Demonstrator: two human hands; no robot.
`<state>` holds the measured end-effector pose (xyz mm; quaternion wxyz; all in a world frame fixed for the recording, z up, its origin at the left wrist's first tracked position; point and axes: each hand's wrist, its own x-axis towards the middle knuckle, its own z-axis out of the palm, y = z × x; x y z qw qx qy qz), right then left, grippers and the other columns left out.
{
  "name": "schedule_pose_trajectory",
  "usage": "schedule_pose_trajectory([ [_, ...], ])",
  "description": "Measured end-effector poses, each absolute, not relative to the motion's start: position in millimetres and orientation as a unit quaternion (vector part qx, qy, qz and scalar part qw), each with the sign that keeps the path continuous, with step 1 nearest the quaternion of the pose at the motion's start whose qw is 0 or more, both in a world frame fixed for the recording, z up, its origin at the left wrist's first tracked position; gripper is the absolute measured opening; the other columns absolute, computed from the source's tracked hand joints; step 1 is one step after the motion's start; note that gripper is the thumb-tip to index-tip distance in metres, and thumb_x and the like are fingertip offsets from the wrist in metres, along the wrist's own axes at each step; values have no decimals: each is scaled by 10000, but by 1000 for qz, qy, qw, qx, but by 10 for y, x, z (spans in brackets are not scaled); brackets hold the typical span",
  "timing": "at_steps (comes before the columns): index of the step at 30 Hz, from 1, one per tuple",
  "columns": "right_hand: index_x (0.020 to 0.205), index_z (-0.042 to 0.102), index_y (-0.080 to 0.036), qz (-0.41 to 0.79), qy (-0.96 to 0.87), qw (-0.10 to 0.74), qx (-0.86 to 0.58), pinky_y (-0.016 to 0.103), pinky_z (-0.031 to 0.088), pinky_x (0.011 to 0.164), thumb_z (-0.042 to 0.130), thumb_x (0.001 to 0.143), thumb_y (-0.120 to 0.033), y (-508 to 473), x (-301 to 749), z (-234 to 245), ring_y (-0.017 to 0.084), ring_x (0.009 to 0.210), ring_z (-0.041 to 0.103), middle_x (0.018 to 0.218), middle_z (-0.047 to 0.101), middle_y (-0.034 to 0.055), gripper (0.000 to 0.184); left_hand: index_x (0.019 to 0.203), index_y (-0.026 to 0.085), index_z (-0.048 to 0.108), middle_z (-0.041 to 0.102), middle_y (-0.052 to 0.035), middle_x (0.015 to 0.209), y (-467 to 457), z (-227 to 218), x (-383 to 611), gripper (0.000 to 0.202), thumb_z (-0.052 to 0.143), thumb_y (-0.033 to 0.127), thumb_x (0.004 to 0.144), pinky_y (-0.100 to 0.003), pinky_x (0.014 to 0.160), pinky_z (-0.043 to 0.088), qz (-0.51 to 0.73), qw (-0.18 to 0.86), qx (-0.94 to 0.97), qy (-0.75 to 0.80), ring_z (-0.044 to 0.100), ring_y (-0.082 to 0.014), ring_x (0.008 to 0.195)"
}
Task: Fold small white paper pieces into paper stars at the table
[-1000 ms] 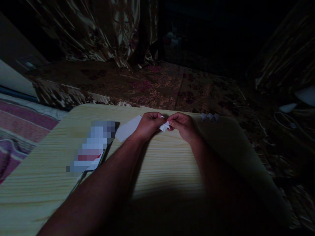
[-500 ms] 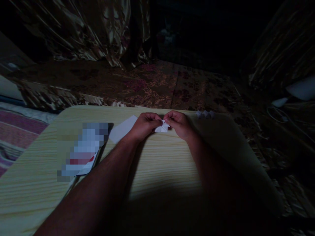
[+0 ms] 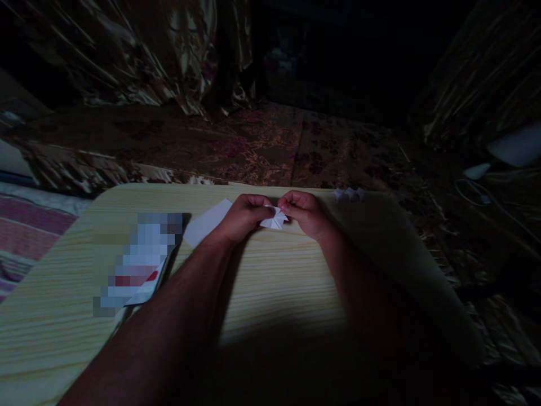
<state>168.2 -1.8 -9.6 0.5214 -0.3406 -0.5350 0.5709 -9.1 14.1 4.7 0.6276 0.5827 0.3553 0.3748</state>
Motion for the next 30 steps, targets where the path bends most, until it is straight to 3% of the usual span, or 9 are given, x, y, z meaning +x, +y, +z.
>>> schedule_pose_trajectory([
  [6, 801, 615, -156, 573, -537, 508, -355, 202, 388, 520, 754, 704, -374, -24, 1693, -86, 82, 571, 484, 676, 576, -24, 276, 611, 129, 619, 469, 38, 469, 130, 88, -101, 165, 690, 256, 689, -237, 453, 213, 347, 610, 612, 364, 340, -59, 433],
  [30, 796, 618, -159, 571, -554, 500, -342, 210, 385, 548, 759, 702, -392, -34, 1707, -75, 88, 598, 478, 690, 570, -21, 288, 630, 127, 616, 502, 40, 498, 105, 147, -87, 140, 701, 237, 639, -214, 462, 244, 321, 623, 609, 372, 369, -53, 444],
])
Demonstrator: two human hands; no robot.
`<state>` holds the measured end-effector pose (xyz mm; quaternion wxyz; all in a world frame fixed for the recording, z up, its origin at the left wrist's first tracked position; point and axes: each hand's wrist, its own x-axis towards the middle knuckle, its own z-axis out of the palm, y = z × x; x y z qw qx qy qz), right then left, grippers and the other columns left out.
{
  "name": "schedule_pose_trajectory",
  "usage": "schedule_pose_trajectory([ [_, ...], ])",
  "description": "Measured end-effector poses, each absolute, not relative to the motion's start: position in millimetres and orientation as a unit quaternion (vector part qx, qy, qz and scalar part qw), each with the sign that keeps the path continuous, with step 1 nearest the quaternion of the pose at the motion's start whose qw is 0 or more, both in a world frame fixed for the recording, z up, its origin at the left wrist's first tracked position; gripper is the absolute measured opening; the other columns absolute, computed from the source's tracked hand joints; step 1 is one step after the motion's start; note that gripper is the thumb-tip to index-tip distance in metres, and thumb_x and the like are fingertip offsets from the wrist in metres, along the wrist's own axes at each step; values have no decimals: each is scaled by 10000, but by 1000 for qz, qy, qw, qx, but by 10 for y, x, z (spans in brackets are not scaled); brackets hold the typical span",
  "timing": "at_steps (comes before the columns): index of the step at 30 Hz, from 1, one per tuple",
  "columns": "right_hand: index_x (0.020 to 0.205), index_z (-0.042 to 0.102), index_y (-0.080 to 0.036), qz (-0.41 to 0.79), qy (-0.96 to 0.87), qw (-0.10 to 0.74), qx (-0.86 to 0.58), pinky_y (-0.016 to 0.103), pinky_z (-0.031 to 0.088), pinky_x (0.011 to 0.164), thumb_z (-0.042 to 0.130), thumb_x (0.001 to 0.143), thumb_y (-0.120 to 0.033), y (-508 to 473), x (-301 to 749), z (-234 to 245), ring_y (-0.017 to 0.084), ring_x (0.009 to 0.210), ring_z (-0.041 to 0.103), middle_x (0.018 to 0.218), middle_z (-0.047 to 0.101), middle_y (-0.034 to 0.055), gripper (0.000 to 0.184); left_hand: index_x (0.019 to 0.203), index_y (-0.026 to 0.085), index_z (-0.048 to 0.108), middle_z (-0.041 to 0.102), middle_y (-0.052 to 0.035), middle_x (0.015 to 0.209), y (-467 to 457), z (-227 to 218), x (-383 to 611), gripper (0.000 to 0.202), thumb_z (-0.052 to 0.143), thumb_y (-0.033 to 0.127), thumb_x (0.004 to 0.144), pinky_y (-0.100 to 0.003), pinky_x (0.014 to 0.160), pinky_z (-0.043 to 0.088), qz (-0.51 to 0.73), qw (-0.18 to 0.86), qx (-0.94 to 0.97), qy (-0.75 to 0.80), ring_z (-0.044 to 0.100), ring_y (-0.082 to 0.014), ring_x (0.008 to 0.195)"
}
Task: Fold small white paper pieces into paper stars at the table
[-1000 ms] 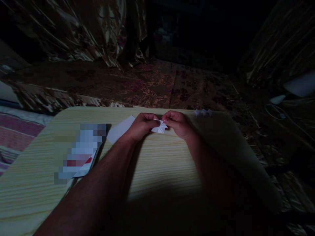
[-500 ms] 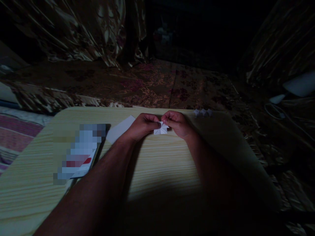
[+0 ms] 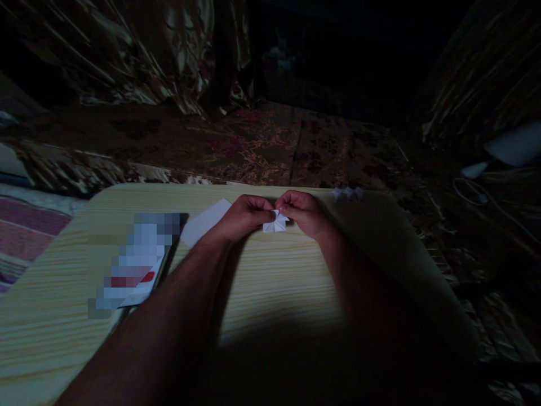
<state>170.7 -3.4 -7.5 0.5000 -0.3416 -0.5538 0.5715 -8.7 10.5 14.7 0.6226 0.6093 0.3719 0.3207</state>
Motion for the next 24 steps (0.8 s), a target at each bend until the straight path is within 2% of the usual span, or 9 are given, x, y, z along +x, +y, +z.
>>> schedule_pose_trajectory([
  [4, 789, 622, -159, 572, -555, 501, -337, 216, 391, 566, 758, 701, -388, -36, 1707, -65, 88, 604, 481, 697, 576, -18, 281, 642, 125, 623, 523, 28, 519, 117, 137, -94, 128, 694, 231, 644, -215, 472, 260, 317, 621, 613, 372, 400, -62, 463],
  [14, 790, 635, -169, 579, -548, 497, -344, 225, 398, 574, 758, 677, -391, -32, 1713, -63, 100, 618, 485, 701, 582, -15, 278, 621, 129, 613, 501, 35, 495, 131, 110, -100, 174, 718, 265, 650, -219, 454, 230, 315, 626, 608, 373, 371, -58, 436],
  [24, 774, 624, -174, 574, -559, 494, -337, 232, 422, 600, 761, 684, -403, -29, 1718, -67, 110, 646, 516, 713, 604, -8, 282, 657, 124, 632, 549, 21, 548, 140, 118, -121, 147, 723, 239, 656, -222, 499, 284, 307, 637, 615, 350, 431, -70, 486],
])
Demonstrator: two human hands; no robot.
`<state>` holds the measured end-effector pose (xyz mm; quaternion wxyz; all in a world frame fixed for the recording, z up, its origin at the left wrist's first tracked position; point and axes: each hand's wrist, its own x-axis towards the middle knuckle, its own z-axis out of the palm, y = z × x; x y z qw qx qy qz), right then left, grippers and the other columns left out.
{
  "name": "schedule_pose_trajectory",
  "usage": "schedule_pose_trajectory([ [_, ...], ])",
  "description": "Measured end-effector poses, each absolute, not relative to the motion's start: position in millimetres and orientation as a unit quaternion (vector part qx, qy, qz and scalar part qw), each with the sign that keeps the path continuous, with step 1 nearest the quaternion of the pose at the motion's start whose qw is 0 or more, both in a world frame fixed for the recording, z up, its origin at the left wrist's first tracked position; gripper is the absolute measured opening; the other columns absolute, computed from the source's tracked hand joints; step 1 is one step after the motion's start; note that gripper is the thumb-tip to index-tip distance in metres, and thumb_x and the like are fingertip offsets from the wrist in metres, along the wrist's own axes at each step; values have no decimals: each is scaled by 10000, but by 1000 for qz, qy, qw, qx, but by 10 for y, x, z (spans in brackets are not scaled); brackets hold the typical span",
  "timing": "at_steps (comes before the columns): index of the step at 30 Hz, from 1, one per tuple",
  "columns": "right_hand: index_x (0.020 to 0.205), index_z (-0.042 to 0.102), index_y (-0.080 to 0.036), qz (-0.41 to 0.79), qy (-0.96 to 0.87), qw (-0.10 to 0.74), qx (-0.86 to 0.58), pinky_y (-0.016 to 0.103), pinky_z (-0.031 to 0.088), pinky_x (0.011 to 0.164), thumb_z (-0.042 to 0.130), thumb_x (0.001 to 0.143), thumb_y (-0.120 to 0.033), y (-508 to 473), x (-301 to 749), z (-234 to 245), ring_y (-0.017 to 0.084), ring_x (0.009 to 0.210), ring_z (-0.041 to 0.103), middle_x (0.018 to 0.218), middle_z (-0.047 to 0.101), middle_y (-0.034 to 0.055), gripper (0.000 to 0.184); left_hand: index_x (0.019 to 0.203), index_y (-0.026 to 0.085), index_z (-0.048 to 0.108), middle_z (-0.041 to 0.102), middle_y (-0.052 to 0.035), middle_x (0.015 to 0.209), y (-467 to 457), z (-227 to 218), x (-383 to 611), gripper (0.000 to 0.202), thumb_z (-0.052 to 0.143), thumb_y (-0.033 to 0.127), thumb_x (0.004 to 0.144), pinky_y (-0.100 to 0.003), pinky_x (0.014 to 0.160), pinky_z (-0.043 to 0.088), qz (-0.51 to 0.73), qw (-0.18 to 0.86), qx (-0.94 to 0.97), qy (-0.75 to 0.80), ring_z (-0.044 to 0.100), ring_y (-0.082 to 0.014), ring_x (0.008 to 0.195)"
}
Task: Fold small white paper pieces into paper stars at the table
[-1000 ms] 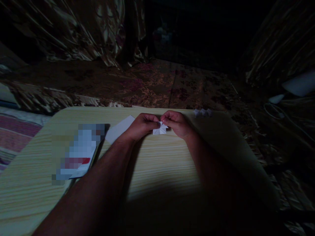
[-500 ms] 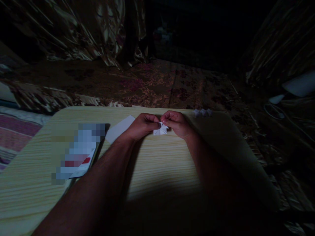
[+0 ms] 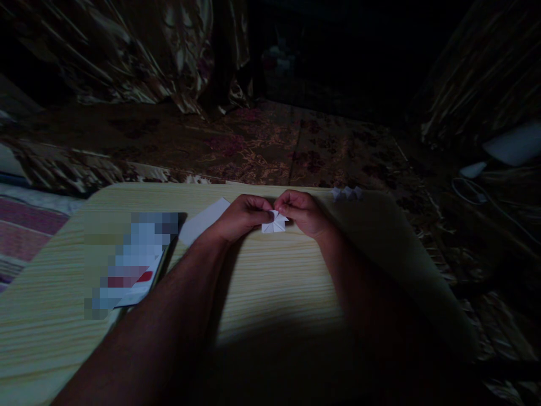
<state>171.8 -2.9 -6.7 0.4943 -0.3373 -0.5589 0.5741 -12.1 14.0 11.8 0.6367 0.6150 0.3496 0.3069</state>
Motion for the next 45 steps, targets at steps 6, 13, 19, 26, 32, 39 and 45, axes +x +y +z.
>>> schedule_pose_trajectory([
  [6, 776, 627, -166, 574, -561, 491, -339, 230, 422, 601, 759, 694, -412, -39, 1723, -55, 107, 644, 515, 714, 602, -7, 291, 662, 126, 632, 558, 21, 556, 137, 116, -116, 150, 727, 240, 643, -225, 511, 309, 305, 631, 617, 358, 450, -78, 494],
  [13, 784, 624, -165, 569, -573, 486, -335, 229, 426, 614, 747, 714, -410, -35, 1725, -60, 108, 661, 521, 727, 604, -4, 283, 666, 127, 632, 569, 18, 578, 154, 97, -121, 144, 726, 235, 655, -221, 522, 326, 302, 626, 624, 358, 460, -75, 510],
  [19, 785, 621, -164, 558, -580, 483, -344, 231, 427, 624, 742, 715, -415, -34, 1721, -57, 107, 664, 522, 739, 608, -3, 287, 649, 125, 625, 544, 26, 554, 150, 92, -107, 157, 726, 244, 664, -210, 496, 307, 295, 600, 644, 372, 436, -65, 490],
  [26, 769, 609, -152, 529, -587, 479, -382, 219, 395, 591, 723, 725, -417, -36, 1686, -46, 95, 625, 497, 700, 591, -14, 292, 673, 123, 632, 567, 16, 574, 156, 52, -99, 184, 714, 286, 691, -209, 497, 317, 291, 566, 670, 382, 448, -69, 494],
  [32, 762, 590, -153, 510, -593, 476, -403, 225, 406, 591, 701, 734, -400, -51, 1656, -13, 100, 627, 506, 708, 592, -9, 272, 714, 125, 650, 593, 8, 597, 156, 37, -101, 189, 706, 305, 702, -208, 488, 320, 282, 559, 675, 390, 462, -73, 494],
  [39, 774, 586, -159, 501, -592, 480, -409, 228, 419, 597, 682, 748, -388, -42, 1645, -49, 108, 646, 528, 726, 602, -3, 250, 715, 125, 653, 601, 4, 609, 160, 33, -99, 187, 700, 305, 702, -210, 483, 322, 288, 551, 679, 389, 465, -74, 494],
  [45, 771, 582, -157, 496, -594, 479, -415, 223, 418, 588, 671, 756, -356, -44, 1641, -49, 102, 636, 527, 714, 596, -8, 218, 705, 126, 643, 587, 8, 600, 169, 14, -96, 200, 705, 316, 709, -210, 482, 315, 286, 554, 679, 388, 449, -70, 490],
])
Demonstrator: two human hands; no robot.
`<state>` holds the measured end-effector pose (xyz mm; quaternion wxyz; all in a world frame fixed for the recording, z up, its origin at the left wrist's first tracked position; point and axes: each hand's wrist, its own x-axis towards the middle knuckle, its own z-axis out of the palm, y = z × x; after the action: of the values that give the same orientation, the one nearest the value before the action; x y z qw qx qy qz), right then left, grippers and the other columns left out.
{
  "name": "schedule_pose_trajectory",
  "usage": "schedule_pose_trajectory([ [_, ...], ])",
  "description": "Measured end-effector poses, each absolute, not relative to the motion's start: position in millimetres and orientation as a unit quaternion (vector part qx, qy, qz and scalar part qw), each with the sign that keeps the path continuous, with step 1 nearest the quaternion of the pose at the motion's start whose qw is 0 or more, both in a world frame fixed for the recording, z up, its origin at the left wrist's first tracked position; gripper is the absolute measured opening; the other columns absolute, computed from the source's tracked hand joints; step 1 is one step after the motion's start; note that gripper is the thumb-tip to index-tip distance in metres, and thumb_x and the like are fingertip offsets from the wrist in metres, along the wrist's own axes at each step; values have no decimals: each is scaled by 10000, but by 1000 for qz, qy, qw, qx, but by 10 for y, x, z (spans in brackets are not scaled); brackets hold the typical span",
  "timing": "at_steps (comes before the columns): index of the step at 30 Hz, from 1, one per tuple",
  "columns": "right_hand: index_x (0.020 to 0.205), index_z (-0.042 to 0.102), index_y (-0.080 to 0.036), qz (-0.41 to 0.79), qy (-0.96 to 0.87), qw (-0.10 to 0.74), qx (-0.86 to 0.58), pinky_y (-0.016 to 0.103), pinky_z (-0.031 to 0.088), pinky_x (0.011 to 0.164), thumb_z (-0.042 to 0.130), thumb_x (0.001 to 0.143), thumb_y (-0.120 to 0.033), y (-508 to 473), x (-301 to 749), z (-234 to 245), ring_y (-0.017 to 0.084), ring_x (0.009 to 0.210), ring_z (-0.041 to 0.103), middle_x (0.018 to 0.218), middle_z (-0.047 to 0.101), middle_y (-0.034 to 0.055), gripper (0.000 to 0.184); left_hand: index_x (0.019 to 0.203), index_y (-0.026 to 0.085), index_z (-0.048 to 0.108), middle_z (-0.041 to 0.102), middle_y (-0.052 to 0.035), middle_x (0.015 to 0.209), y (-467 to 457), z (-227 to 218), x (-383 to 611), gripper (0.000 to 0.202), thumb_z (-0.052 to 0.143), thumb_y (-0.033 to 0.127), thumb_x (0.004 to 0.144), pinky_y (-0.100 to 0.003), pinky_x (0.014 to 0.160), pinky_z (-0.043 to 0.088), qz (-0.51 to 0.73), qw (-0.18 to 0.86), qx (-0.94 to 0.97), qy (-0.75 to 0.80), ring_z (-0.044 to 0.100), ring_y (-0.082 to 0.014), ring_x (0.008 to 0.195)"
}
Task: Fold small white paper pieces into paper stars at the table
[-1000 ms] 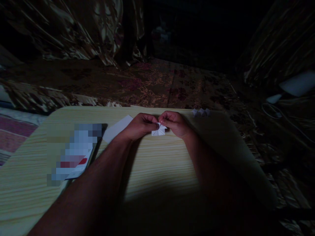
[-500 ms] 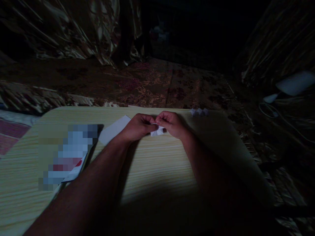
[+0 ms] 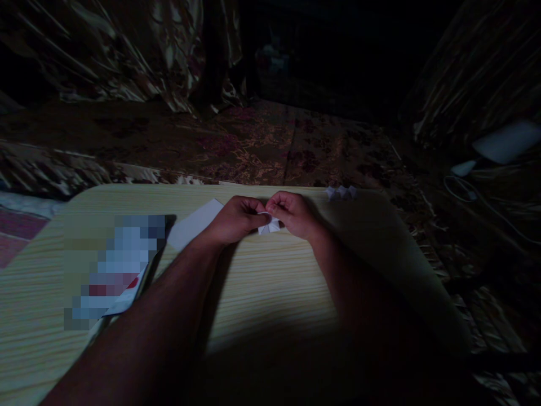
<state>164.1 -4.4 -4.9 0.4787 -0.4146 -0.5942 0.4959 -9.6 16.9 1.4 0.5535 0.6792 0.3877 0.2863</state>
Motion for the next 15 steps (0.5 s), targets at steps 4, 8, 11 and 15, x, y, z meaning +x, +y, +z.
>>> schedule_pose_trajectory([
  [4, 772, 588, -158, 486, -595, 489, -412, 227, 424, 600, 665, 762, -346, -27, 1651, -53, 106, 650, 539, 720, 603, -4, 204, 698, 125, 639, 570, 12, 583, 151, 32, -82, 217, 704, 331, 714, -208, 475, 298, 296, 550, 674, 394, 432, -69, 487],
  [8, 773, 600, -160, 479, -596, 492, -418, 230, 433, 605, 667, 758, -356, -9, 1666, -67, 112, 663, 550, 724, 614, 1, 208, 674, 124, 634, 549, 14, 562, 122, 68, -57, 270, 700, 381, 722, -206, 475, 293, 303, 537, 678, 401, 426, -69, 493],
  [11, 766, 603, -161, 484, -587, 495, -419, 229, 431, 592, 678, 746, -358, -10, 1666, -69, 115, 657, 551, 719, 620, 2, 212, 669, 123, 636, 537, 20, 549, 117, 70, -44, 259, 715, 367, 700, -204, 473, 291, 305, 526, 679, 411, 416, -67, 486],
  [15, 755, 607, -163, 488, -579, 509, -410, 230, 424, 588, 685, 741, -338, -17, 1659, -60, 112, 644, 539, 700, 615, -3, 192, 706, 122, 654, 523, 27, 542, 117, 56, -38, 235, 721, 347, 689, -202, 466, 286, 306, 517, 682, 418, 405, -65, 478],
])
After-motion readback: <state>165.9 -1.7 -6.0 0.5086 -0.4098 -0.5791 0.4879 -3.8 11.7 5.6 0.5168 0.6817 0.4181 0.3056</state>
